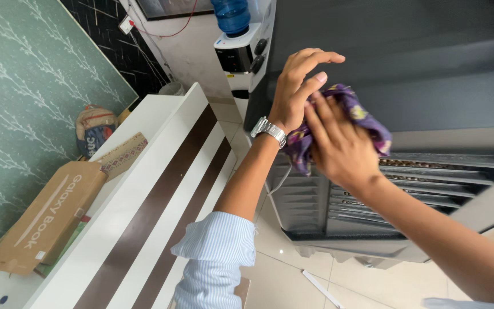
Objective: The person wipes the front casing and horizontal vents of an air cooler using a purple cloth, then moves to clean the top surface, side panels, and lower body of the machine.
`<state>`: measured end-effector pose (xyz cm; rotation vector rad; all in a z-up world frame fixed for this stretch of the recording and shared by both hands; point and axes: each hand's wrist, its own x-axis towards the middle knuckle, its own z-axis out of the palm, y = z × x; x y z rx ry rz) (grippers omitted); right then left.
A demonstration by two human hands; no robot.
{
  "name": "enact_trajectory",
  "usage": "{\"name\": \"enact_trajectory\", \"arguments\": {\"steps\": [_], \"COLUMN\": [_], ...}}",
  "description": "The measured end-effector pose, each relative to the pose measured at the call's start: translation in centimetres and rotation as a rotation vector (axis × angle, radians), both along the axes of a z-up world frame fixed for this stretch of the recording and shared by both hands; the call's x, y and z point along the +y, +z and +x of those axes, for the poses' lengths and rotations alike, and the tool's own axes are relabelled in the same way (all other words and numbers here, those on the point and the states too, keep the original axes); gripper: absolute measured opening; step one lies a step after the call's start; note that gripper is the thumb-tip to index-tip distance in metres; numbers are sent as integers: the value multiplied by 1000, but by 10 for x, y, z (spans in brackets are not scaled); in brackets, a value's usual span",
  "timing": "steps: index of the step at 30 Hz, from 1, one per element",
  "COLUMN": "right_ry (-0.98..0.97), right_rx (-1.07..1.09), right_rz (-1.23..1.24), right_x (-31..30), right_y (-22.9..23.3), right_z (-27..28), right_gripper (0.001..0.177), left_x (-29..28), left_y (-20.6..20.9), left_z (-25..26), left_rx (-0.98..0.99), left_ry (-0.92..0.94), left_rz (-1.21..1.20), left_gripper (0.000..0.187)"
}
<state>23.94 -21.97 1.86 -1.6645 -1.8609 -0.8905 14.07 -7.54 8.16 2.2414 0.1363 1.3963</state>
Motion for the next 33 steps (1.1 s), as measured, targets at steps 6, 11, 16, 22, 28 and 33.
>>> {"name": "enact_trajectory", "arguments": {"steps": [6, 11, 16, 22, 28, 33], "right_ry": [162, -28, 257, 285, 281, 392], "right_rx": [17, -104, -142, -445, -466, -353], "right_rz": [-199, -54, -47, -568, -674, -351], "right_x": [9, 16, 34, 35, 55, 20], "right_y": [-16, 16, 10, -28, -36, -18], "right_z": [-2, -6, -43, -29, -49, -3], "right_gripper": [79, 74, 81, 60, 47, 50], "left_x": [6, 29, 69, 9, -11, -18], "left_y": [-5, -12, -5, -40, -34, -38], "left_z": [-9, -3, -29, -58, -47, -51], "left_rx": [-8, -47, 48, 155, 258, 232], "left_ry": [-48, -168, -268, 220, 409, 413], "left_rz": [-15, -132, -657, -206, -181, -112], "left_gripper": [45, 47, 52, 43, 41, 44]}}
